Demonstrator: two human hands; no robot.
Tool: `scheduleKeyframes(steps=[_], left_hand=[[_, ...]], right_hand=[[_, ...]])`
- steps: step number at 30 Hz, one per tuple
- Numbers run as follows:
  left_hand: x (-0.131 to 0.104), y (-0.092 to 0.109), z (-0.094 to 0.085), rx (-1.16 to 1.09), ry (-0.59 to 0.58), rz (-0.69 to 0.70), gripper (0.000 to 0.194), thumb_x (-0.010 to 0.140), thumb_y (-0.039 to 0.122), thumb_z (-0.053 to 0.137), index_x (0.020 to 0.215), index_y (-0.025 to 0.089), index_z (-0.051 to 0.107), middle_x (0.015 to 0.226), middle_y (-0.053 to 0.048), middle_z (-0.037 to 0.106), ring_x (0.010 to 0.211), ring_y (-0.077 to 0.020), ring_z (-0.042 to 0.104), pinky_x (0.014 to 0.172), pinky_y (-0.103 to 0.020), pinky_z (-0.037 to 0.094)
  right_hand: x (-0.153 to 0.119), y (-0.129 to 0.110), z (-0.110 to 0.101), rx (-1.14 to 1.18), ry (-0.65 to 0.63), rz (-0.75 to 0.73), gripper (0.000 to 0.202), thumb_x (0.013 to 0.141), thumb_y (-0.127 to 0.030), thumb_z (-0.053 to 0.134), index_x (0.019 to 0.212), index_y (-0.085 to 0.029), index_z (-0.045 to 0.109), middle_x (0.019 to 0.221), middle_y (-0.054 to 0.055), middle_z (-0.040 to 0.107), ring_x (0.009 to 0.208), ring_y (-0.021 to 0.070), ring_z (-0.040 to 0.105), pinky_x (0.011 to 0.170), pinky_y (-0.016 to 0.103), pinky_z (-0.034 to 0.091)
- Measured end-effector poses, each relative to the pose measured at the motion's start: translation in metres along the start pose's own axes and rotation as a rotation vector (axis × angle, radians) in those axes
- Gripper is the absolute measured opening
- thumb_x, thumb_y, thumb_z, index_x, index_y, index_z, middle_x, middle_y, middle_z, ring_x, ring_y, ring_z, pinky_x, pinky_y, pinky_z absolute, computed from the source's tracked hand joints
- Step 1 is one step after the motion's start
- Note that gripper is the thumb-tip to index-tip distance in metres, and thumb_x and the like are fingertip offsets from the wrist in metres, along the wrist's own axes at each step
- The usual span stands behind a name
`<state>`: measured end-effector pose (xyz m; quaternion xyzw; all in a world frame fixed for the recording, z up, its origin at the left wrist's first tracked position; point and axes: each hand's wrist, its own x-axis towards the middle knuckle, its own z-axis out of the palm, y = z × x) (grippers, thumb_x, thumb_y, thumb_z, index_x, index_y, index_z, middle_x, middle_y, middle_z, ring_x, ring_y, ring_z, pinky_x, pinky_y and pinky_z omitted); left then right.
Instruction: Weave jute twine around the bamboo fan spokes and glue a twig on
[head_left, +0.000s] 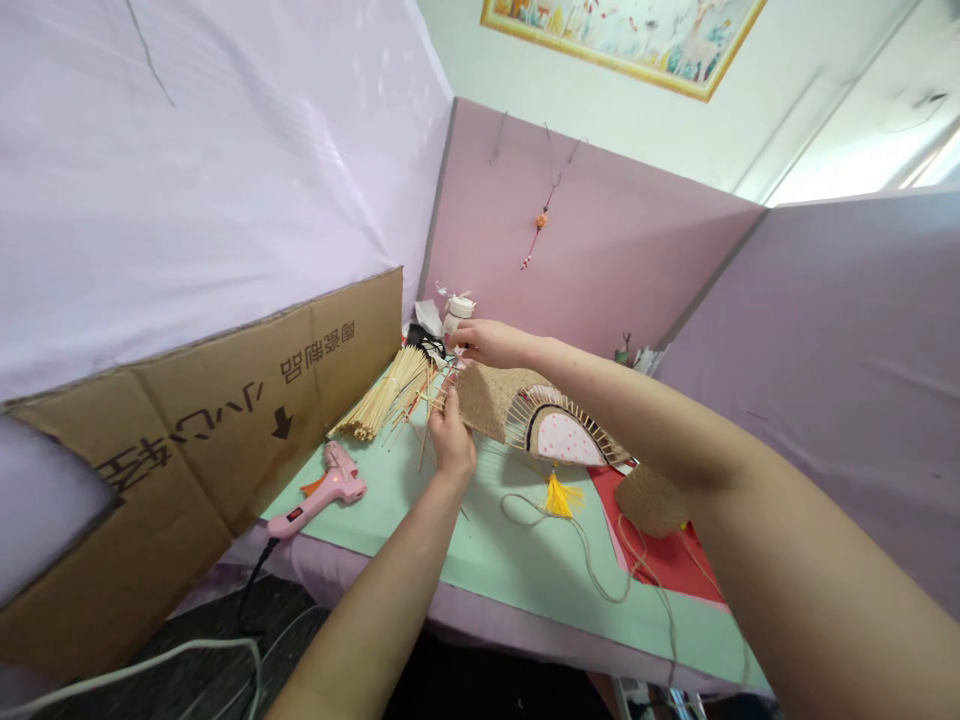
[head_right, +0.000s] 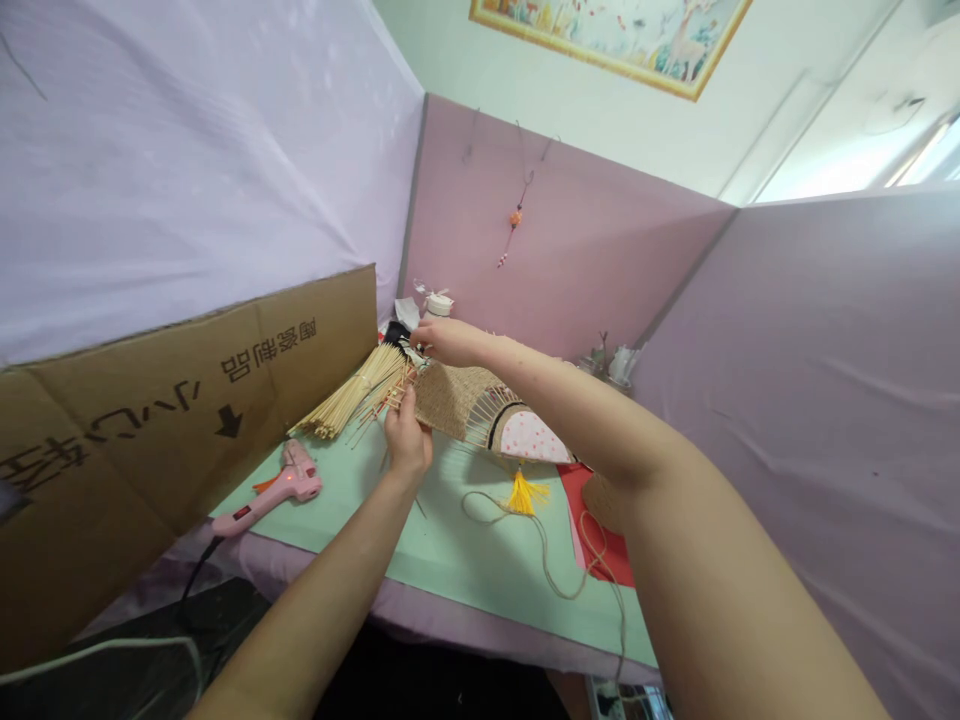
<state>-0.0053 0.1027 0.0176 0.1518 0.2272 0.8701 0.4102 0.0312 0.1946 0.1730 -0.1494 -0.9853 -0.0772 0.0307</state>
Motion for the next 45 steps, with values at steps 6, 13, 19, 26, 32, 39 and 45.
scheduleKeyframes(steps=[6, 13, 19, 26, 32, 39, 45], left_hand=[[0.000, 0.006, 0.005, -0.102, 0.065, -0.042, 0.028, 0.083, 0.030, 0.063, 0.107, 0.017, 0.066, 0.125, -0.012, 0.065, 0.115, -0.0242, 0.060, 0.099, -0.040, 0.046], [0.000, 0.011, 0.009, -0.140, 0.029, -0.069, 0.024, 0.088, 0.029, 0.058, 0.107, 0.017, 0.067, 0.125, -0.013, 0.065, 0.119, -0.0234, 0.058, 0.101, -0.040, 0.045], [0.004, 0.015, 0.006, -0.161, -0.023, -0.023, 0.027, 0.087, 0.029, 0.059, 0.107, 0.013, 0.069, 0.124, -0.015, 0.065, 0.122, -0.0245, 0.056, 0.105, -0.042, 0.041], [0.022, 0.023, -0.002, -0.213, 0.054, -0.005, 0.024, 0.091, 0.028, 0.051, 0.100, 0.014, 0.069, 0.125, -0.013, 0.065, 0.119, -0.0214, 0.059, 0.102, -0.039, 0.044], [0.025, 0.031, -0.003, -0.147, 0.261, 0.003, 0.020, 0.088, 0.028, 0.053, 0.098, 0.015, 0.065, 0.114, -0.010, 0.068, 0.107, -0.0202, 0.064, 0.092, -0.036, 0.051], [0.020, 0.055, -0.010, -0.084, 0.275, 0.026, 0.022, 0.089, 0.034, 0.046, 0.093, 0.019, 0.062, 0.106, -0.005, 0.068, 0.105, -0.0196, 0.064, 0.094, -0.038, 0.050], [0.018, 0.064, 0.000, -0.165, 0.144, 0.029, 0.034, 0.095, 0.039, 0.034, 0.093, 0.020, 0.062, 0.112, -0.006, 0.068, 0.117, -0.0201, 0.058, 0.100, -0.038, 0.045]], right_hand=[[-0.057, -0.010, 0.002, 0.308, 0.316, 0.461, 0.019, 0.080, -0.016, 0.059, 0.096, -0.014, 0.068, 0.091, 0.007, 0.068, 0.077, 0.0153, 0.058, 0.074, 0.027, 0.042], [-0.216, -0.087, 0.118, 1.485, 0.559, 1.111, 0.029, 0.076, -0.044, 0.069, 0.068, -0.017, 0.065, 0.066, 0.006, 0.066, 0.056, 0.0137, 0.061, 0.053, 0.025, 0.053], [-0.213, -0.076, 0.166, 2.071, 1.136, 1.176, 0.010, 0.079, -0.029, 0.070, 0.078, -0.022, 0.062, 0.085, 0.004, 0.070, 0.080, 0.0154, 0.071, 0.068, 0.025, 0.062], [-0.168, -0.049, 0.147, 2.079, 1.281, 1.246, 0.015, 0.075, -0.014, 0.069, 0.077, -0.022, 0.057, 0.068, -0.005, 0.067, 0.061, 0.0088, 0.067, 0.058, 0.019, 0.059], [-0.159, -0.058, 0.130, 2.011, 1.323, 1.303, 0.029, 0.066, -0.013, 0.073, 0.084, -0.024, 0.052, 0.065, -0.006, 0.064, 0.056, 0.0109, 0.065, 0.053, 0.025, 0.059], [-0.162, -0.103, 0.099, 1.974, 1.381, 1.153, 0.040, 0.061, -0.012, 0.074, 0.089, -0.026, 0.048, 0.080, -0.006, 0.068, 0.067, 0.0119, 0.067, 0.067, 0.032, 0.061], [-0.160, -0.095, 0.073, 1.894, 1.356, 1.008, 0.042, 0.059, -0.011, 0.070, 0.093, -0.027, 0.051, 0.082, -0.007, 0.066, 0.072, 0.0113, 0.066, 0.068, 0.029, 0.059]])
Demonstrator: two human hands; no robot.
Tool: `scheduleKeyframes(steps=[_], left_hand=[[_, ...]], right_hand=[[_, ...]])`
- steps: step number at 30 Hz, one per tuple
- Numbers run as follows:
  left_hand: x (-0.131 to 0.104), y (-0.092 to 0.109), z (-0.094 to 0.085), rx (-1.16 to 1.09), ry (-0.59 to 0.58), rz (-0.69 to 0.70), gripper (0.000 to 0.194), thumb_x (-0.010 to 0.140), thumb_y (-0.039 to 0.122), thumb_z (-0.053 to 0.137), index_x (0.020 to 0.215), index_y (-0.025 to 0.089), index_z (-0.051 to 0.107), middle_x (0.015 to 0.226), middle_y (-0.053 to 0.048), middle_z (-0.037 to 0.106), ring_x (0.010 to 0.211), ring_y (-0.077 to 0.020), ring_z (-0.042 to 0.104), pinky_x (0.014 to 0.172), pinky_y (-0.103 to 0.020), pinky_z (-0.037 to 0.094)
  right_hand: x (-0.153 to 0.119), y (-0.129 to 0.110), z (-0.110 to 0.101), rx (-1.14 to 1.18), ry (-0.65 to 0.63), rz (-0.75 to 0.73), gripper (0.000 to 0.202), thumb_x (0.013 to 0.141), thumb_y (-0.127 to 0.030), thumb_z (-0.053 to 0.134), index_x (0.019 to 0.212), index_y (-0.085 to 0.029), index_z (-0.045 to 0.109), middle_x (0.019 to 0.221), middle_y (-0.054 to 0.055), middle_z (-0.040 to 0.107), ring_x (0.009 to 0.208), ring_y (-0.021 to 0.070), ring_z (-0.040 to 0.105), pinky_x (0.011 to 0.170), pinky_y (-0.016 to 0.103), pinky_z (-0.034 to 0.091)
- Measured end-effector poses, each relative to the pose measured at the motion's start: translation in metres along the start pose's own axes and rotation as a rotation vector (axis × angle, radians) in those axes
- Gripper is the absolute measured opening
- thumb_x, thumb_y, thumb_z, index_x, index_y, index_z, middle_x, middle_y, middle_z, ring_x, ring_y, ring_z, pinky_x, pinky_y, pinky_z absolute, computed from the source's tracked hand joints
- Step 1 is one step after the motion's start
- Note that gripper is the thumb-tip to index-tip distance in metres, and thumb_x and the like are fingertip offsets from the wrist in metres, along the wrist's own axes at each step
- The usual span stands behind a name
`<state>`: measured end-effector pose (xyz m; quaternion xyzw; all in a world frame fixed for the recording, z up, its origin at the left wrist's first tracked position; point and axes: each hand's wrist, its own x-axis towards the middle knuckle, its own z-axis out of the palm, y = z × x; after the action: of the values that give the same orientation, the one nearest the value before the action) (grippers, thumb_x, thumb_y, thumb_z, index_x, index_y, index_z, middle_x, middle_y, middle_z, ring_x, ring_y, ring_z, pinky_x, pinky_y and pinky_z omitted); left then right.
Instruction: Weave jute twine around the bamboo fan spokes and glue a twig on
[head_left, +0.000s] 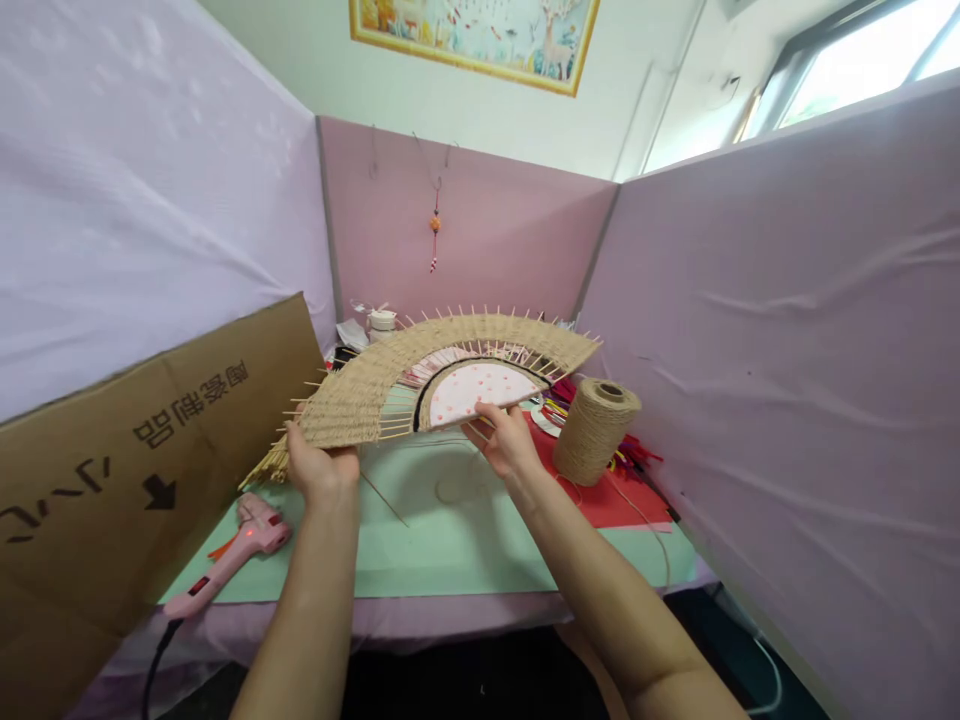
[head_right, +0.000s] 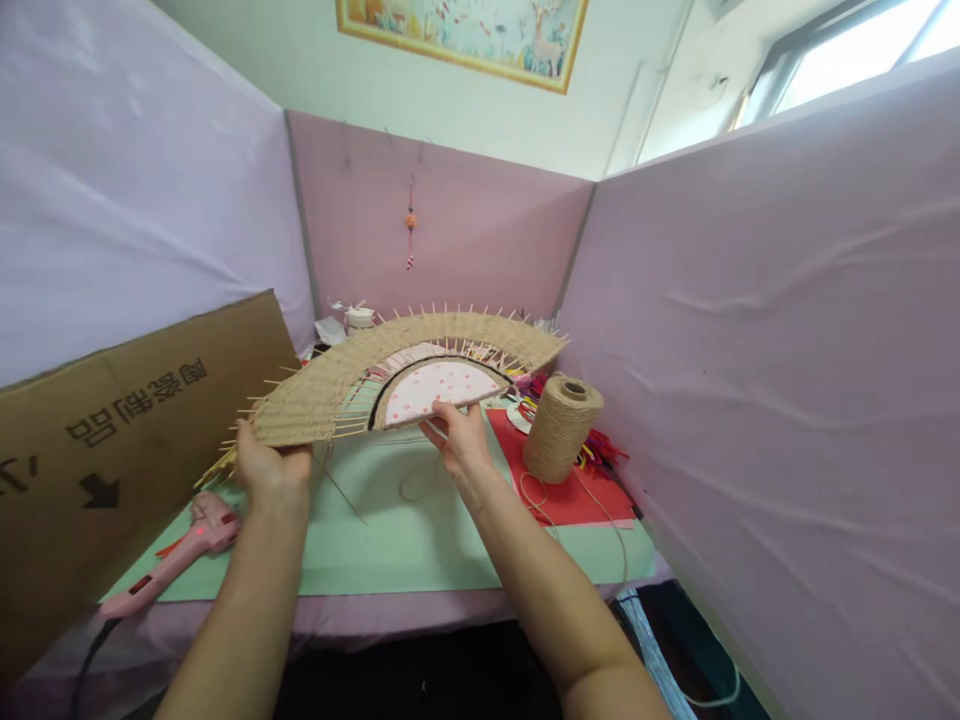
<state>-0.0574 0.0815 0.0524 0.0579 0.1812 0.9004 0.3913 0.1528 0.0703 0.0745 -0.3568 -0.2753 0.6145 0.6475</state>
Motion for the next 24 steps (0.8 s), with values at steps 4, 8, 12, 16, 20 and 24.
scheduleKeyframes(steps=[4, 8, 12, 16, 20, 24], left_hand=[[-0.002, -0.010, 0.008, -0.042, -0.057, -0.150, 0.032, 0.094, 0.039, 0.037, 0.095, 0.023, 0.065, 0.120, -0.006, 0.067, 0.121, -0.0213, 0.055, 0.103, -0.043, 0.041], [-0.012, -0.025, 0.019, -0.142, -0.199, -0.293, 0.031, 0.095, 0.035, 0.041, 0.104, 0.022, 0.067, 0.120, -0.007, 0.067, 0.121, -0.0198, 0.056, 0.104, -0.042, 0.040], [-0.036, -0.041, 0.030, -0.177, -0.272, -0.470, 0.034, 0.095, 0.040, 0.042, 0.108, 0.018, 0.066, 0.112, -0.009, 0.070, 0.113, -0.0217, 0.061, 0.100, -0.042, 0.045], [-0.081, -0.059, 0.026, -0.041, -0.341, -0.667, 0.035, 0.088, 0.042, 0.056, 0.107, 0.014, 0.063, 0.105, -0.013, 0.070, 0.105, -0.0236, 0.064, 0.096, -0.038, 0.049], [-0.126, -0.074, 0.001, 0.341, -0.443, -0.368, 0.063, 0.079, 0.036, 0.069, 0.135, 0.027, 0.041, 0.135, -0.013, 0.053, 0.124, -0.0263, 0.053, 0.104, -0.044, 0.042], [-0.134, -0.084, -0.015, 0.961, -0.684, 0.409, 0.086, 0.071, 0.022, 0.073, 0.146, 0.030, 0.031, 0.158, -0.014, 0.018, 0.146, -0.0335, 0.013, 0.116, -0.050, 0.019]], right_hand=[[-0.021, -0.007, -0.011, 0.010, -0.026, -0.200, 0.045, 0.061, -0.015, 0.074, 0.098, -0.029, 0.052, 0.092, -0.007, 0.066, 0.080, 0.0111, 0.065, 0.078, 0.033, 0.059], [-0.058, 0.004, -0.038, 0.029, 0.050, -0.395, 0.051, 0.064, -0.019, 0.076, 0.108, -0.033, 0.053, 0.110, -0.003, 0.065, 0.094, 0.0140, 0.064, 0.084, 0.039, 0.058], [-0.079, 0.021, -0.055, 0.006, 0.191, -0.510, 0.049, 0.065, -0.022, 0.076, 0.109, -0.033, 0.056, 0.111, -0.001, 0.066, 0.093, 0.0154, 0.065, 0.083, 0.038, 0.059], [-0.073, 0.026, -0.051, -0.015, 0.249, -0.622, 0.052, 0.067, -0.024, 0.075, 0.114, -0.028, 0.052, 0.115, 0.003, 0.065, 0.093, 0.0178, 0.066, 0.086, 0.043, 0.057], [-0.058, 0.023, -0.044, -0.031, 0.261, -0.712, 0.052, 0.071, -0.025, 0.073, 0.116, -0.031, 0.048, 0.121, 0.001, 0.061, 0.096, 0.0177, 0.066, 0.089, 0.043, 0.056], [-0.053, 0.028, -0.048, -0.147, 0.276, -0.768, 0.052, 0.078, -0.029, 0.067, 0.124, -0.037, 0.043, 0.126, 0.000, 0.057, 0.111, 0.0232, 0.061, 0.094, 0.051, 0.052]])
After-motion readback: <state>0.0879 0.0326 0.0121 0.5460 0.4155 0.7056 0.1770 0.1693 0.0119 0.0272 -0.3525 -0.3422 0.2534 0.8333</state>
